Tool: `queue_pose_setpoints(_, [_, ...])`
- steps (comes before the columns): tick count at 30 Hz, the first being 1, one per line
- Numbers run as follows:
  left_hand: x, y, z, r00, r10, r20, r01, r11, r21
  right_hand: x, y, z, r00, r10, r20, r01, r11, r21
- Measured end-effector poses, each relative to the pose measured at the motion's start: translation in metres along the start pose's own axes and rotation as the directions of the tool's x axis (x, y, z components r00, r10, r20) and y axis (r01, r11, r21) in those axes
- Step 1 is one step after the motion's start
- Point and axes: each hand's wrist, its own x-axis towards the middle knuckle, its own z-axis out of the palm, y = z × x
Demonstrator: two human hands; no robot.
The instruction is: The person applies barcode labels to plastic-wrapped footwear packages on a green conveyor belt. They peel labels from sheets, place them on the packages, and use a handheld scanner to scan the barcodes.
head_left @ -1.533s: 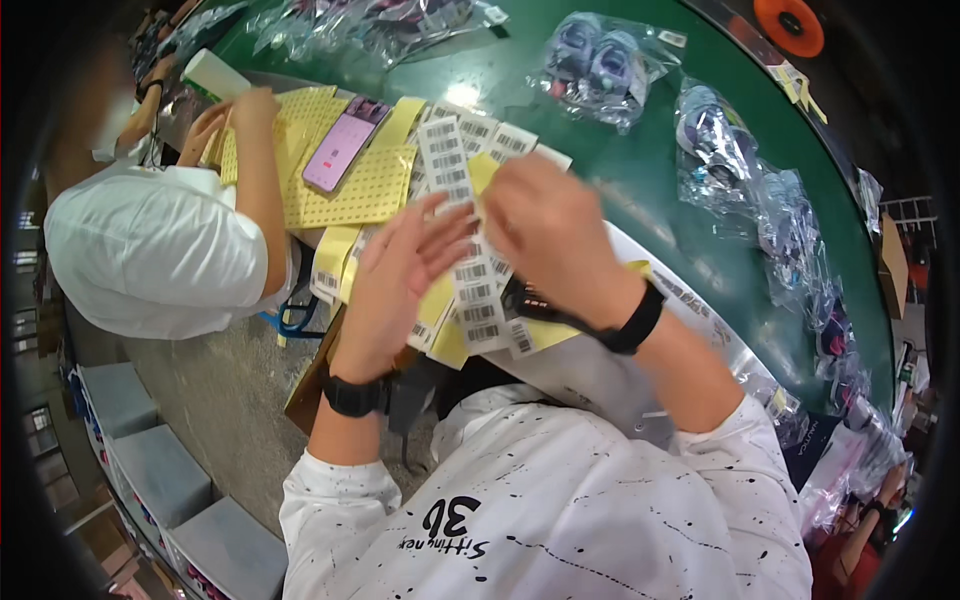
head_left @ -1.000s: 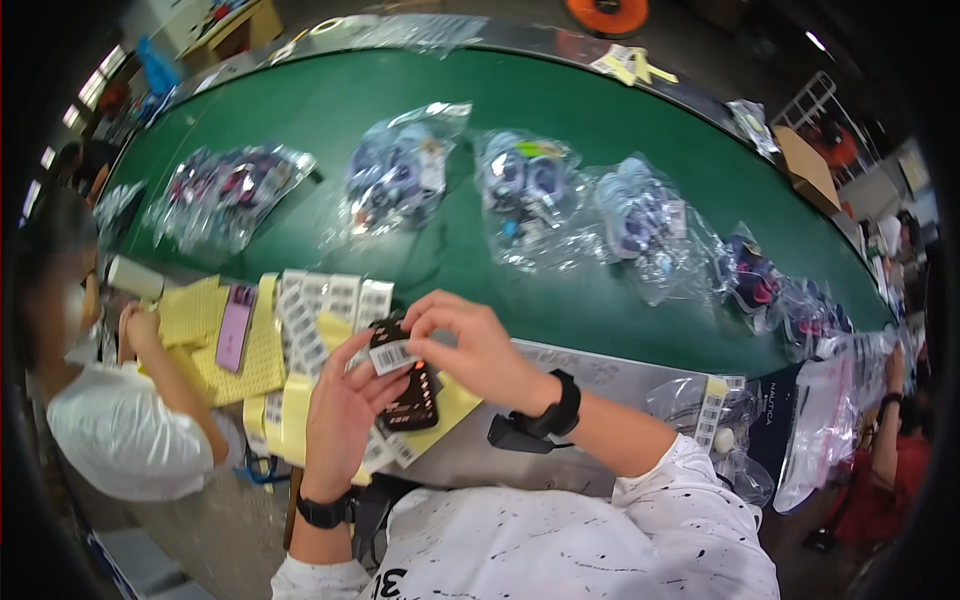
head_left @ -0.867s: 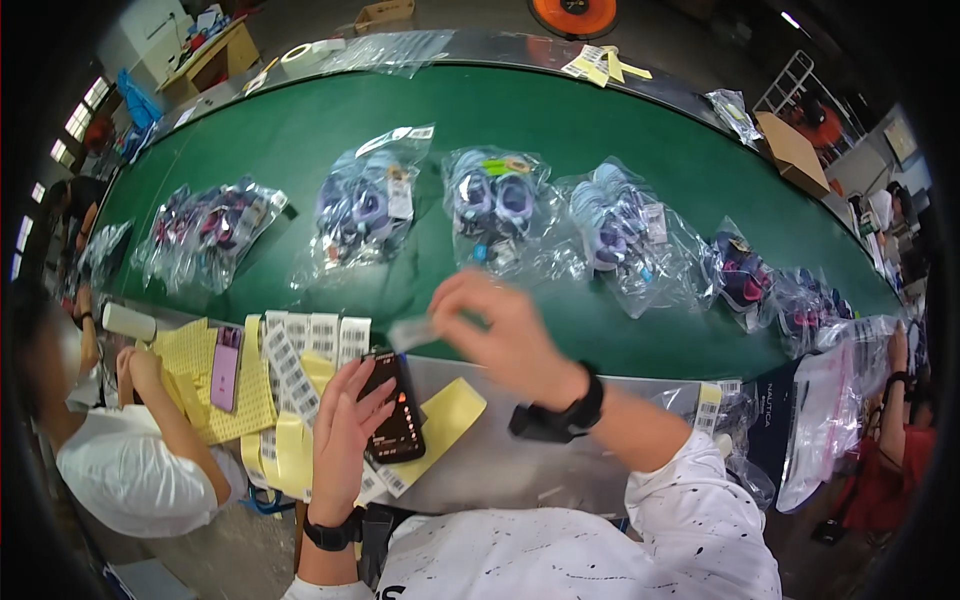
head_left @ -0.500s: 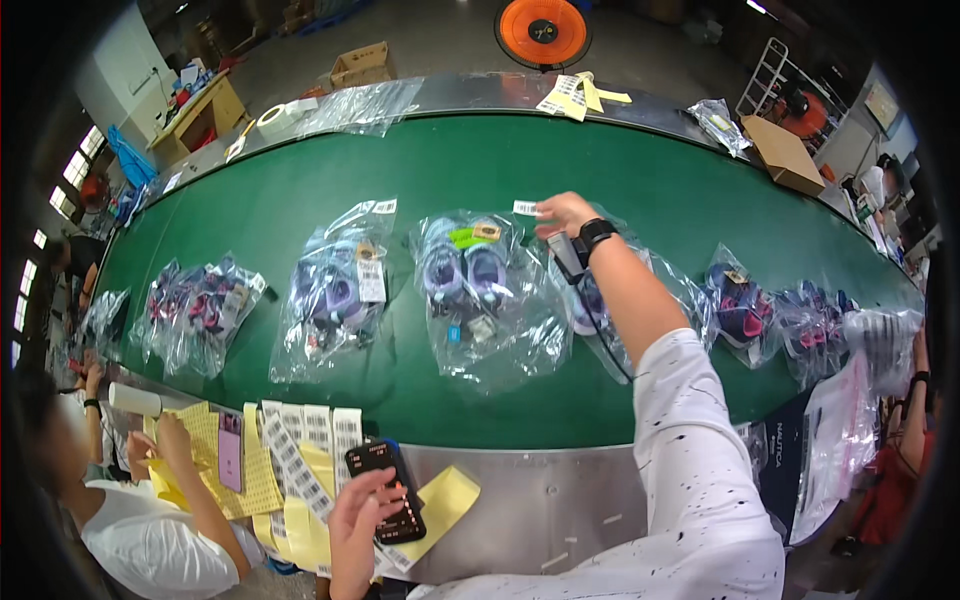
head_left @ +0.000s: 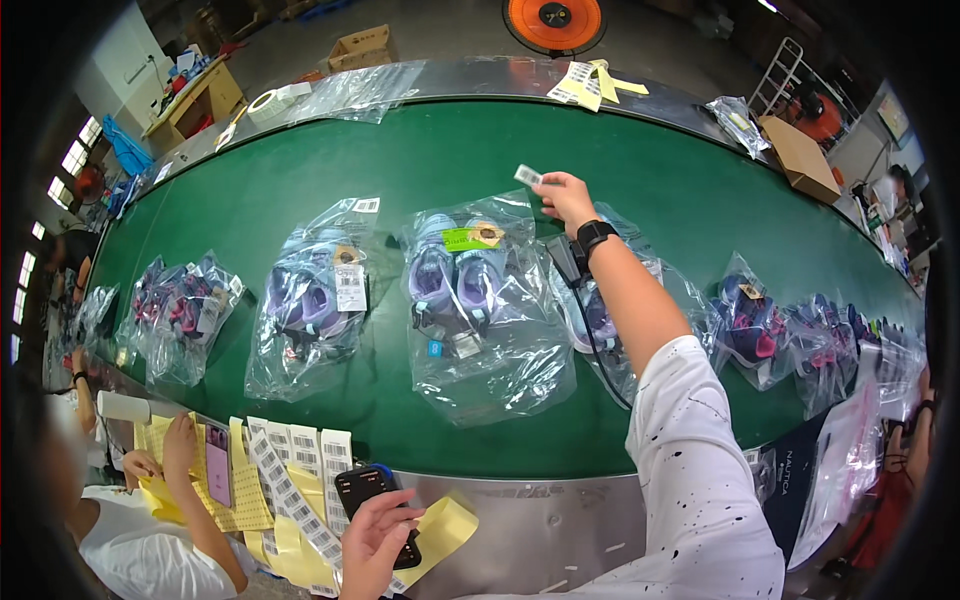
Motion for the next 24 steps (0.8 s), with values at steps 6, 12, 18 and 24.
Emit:
queue_pose_setpoints(6, [0.006,-0.002,0.005,1.0,-0.01,0.02,0.01,1.0,-0.011,0.013,-0.004,0.011,0.987,-0.033,0.159,0.011,0.99,0.139])
queue_pose_setpoints(12, [-0.001,-0.006,-0.002,1.0,-0.025,-0.017,0.025,1.0,-0.011,0.003,-0.022,0.011,0.951,-0.072,0.301,-0.011,0.964,0.266])
queue_pose_setpoints(18, [0.002,-0.016,0.001,0.999,-0.033,0.011,0.033,0.998,-0.045,-0.005,-0.01,0.026,0.977,0.075,0.199,-0.054,0.993,-0.108])
queue_pose_setpoints(24, [0.006,-0.013,0.005,0.999,-0.014,0.038,0.016,0.999,-0.05,0.031,0.015,0.026,0.993,-0.037,0.114,0.052,0.991,-0.126])
